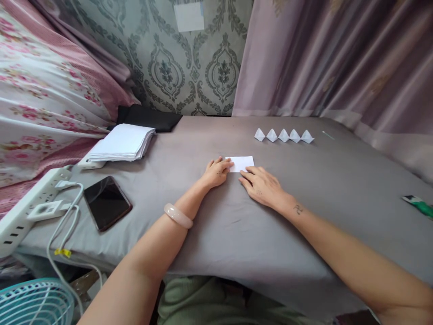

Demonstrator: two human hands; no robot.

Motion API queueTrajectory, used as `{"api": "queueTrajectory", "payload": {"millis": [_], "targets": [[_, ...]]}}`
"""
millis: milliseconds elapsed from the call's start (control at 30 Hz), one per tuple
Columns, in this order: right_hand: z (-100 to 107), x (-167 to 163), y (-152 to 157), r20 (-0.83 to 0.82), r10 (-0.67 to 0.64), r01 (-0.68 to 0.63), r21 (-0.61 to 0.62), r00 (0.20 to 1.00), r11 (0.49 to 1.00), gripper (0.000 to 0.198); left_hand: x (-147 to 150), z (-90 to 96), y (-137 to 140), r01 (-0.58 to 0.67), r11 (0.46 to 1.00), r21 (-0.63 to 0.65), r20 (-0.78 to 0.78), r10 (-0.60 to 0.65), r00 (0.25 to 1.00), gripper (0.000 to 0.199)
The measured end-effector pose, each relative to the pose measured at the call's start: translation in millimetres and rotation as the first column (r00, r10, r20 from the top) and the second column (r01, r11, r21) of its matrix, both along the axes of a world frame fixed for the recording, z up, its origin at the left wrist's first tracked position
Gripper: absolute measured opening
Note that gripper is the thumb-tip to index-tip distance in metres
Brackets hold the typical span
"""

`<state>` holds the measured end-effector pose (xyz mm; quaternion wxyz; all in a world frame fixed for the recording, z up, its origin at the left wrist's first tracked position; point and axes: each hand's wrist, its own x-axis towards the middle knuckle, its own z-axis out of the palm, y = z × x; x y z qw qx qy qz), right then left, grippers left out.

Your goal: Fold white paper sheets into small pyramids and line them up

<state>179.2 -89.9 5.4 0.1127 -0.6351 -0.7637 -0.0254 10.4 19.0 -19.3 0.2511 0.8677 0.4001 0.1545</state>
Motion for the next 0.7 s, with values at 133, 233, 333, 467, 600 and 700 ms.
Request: {"api": "queueTrajectory", "payload": {"millis": [133,233,333,467,600,700], "targets": [[6.6,15.2,0.9,-0.036,-0.095,0.094,-0.045,0.995,0.995,0.036,-0.9,1.7,-0.5,-0.111,0.993,0.026,0.122,0.107,0.987,0.043],[9.3,23.7,15.1,-0.109,-0.177,0.166,-0.105,0.978,0.981,0.034,-1.1,2.5,-2.3,-0.164,0.986,0.018,0.154,0.159,0.975,0.042],[2.3,28.7,34.6,-0.196,-0.23,0.227,-0.038,0.953,0.973,0.027,-1.6,3.9,-4.0,-0.179,0.984,-0.015,0.146,0.179,0.973,0.04],[-19.2,31.4,49.1,-0.3,-0.165,0.196,0.076,0.939,0.978,0.054,-2.2,5.1,-3.9,-0.162,0.986,-0.046,0.196,0.168,0.966,0.039],[-30.8,32.2,48.8,-0.347,-0.125,0.185,0.143,0.929,0.972,0.065,-0.7,6.6,-5.9,-0.161,0.985,-0.064,0.257,0.172,0.951,0.04],[-29.3,31.8,47.3,-0.354,-0.09,0.162,0.181,0.931,0.97,0.07,1.6,9.6,-11.9,-0.177,0.981,-0.079,0.276,0.192,0.942,0.041]]}}
